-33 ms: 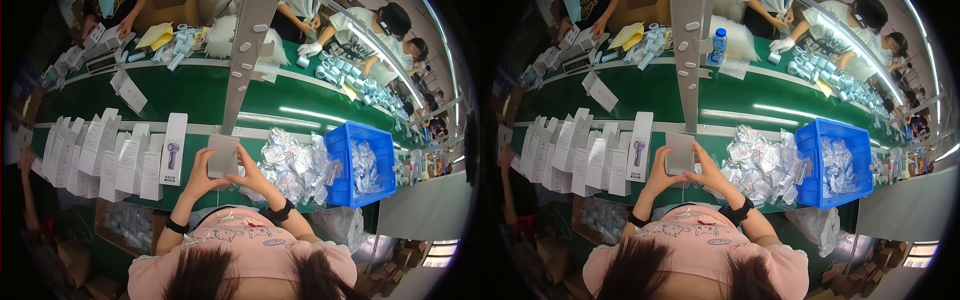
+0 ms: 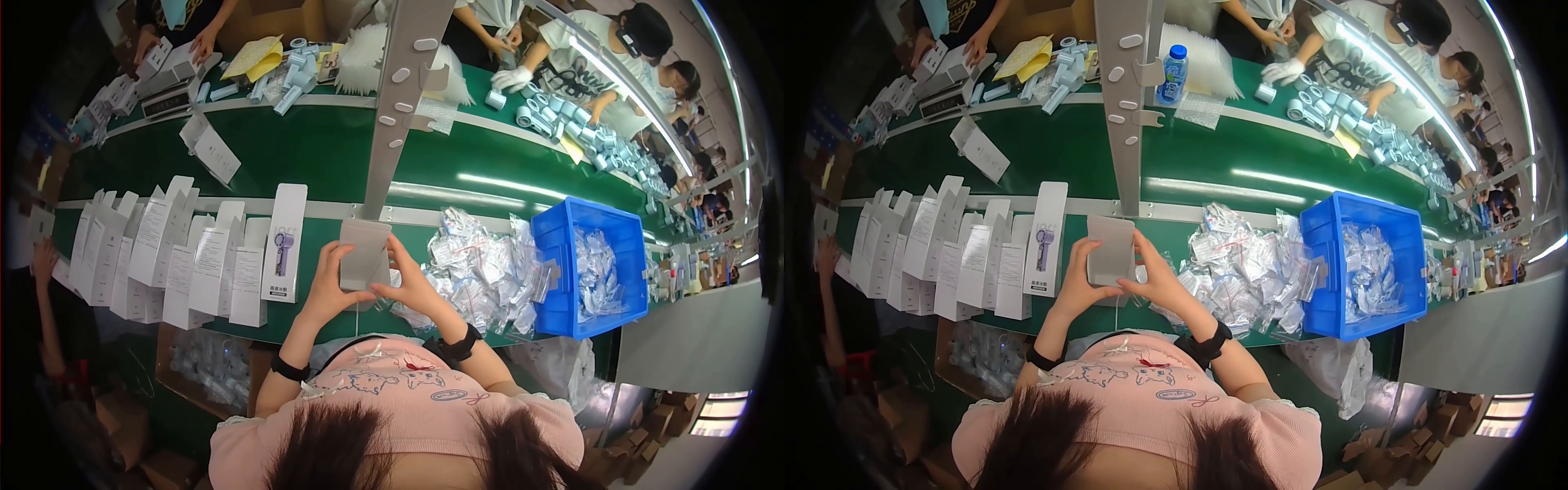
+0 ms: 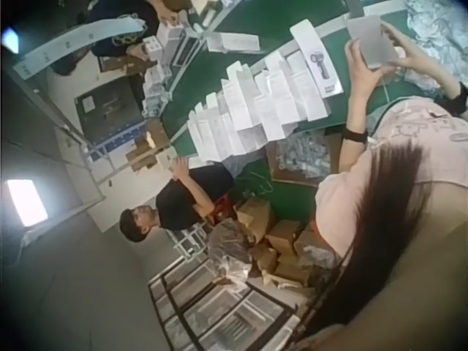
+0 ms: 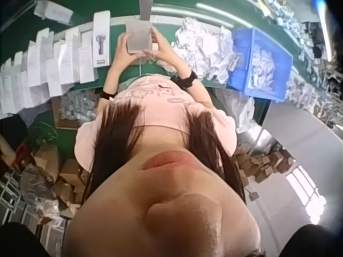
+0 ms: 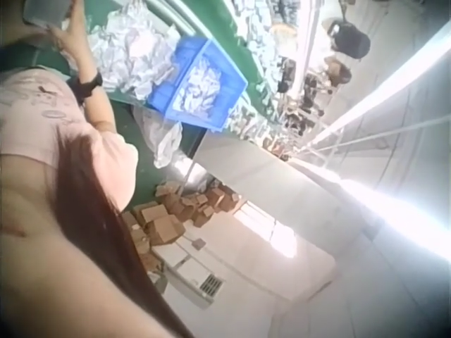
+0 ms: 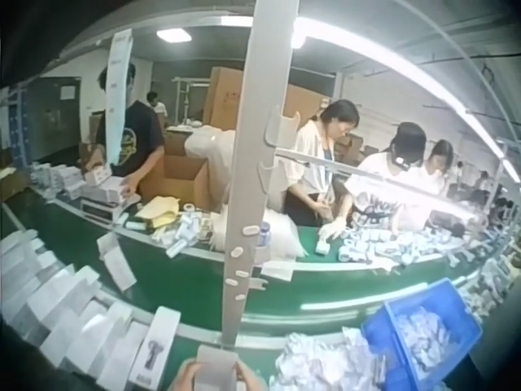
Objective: Packaging items from plastic bags into white boxes on an assembly line.
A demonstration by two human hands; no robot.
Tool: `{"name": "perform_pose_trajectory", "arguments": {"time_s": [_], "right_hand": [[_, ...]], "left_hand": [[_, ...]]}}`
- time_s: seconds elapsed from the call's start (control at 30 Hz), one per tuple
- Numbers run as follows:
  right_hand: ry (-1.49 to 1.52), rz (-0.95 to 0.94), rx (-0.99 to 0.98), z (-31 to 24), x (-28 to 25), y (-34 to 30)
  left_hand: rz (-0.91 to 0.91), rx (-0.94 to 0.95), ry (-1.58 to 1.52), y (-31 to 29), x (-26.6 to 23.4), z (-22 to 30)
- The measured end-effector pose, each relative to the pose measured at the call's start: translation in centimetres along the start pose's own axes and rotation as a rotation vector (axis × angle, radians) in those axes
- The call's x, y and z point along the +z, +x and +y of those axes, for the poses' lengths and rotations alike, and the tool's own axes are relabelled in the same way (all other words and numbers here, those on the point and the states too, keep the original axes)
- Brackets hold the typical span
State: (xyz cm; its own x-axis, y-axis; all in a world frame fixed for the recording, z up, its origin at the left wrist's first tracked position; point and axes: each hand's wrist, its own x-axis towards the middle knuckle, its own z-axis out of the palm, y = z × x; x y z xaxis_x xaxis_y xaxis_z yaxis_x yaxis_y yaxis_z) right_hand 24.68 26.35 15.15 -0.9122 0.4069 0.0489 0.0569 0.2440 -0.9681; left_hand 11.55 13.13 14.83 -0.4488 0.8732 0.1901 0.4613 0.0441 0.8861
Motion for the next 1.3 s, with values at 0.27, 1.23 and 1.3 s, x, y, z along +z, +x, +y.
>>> {"name": "perform_pose_trajectory", "arguments": {"time_s": [0.27,1.23,1.3], "right_hand": [[-0.022,0.012,-0.019,-0.2,0.5,0.6],[0.068,0.108,-0.181,1.8,0.2,-6.9],[0.068,0.059,-0.039,2.4,-0.6,-8.7]], "left_hand": [[0.040,0.023,-0.030,-0.6,0.2,-1.3],[0.228,0.052,0.001,-2.9,2.3,-4.4],[0.340,-0.051,0.025,-2.3,2.1,-4.0]]}}
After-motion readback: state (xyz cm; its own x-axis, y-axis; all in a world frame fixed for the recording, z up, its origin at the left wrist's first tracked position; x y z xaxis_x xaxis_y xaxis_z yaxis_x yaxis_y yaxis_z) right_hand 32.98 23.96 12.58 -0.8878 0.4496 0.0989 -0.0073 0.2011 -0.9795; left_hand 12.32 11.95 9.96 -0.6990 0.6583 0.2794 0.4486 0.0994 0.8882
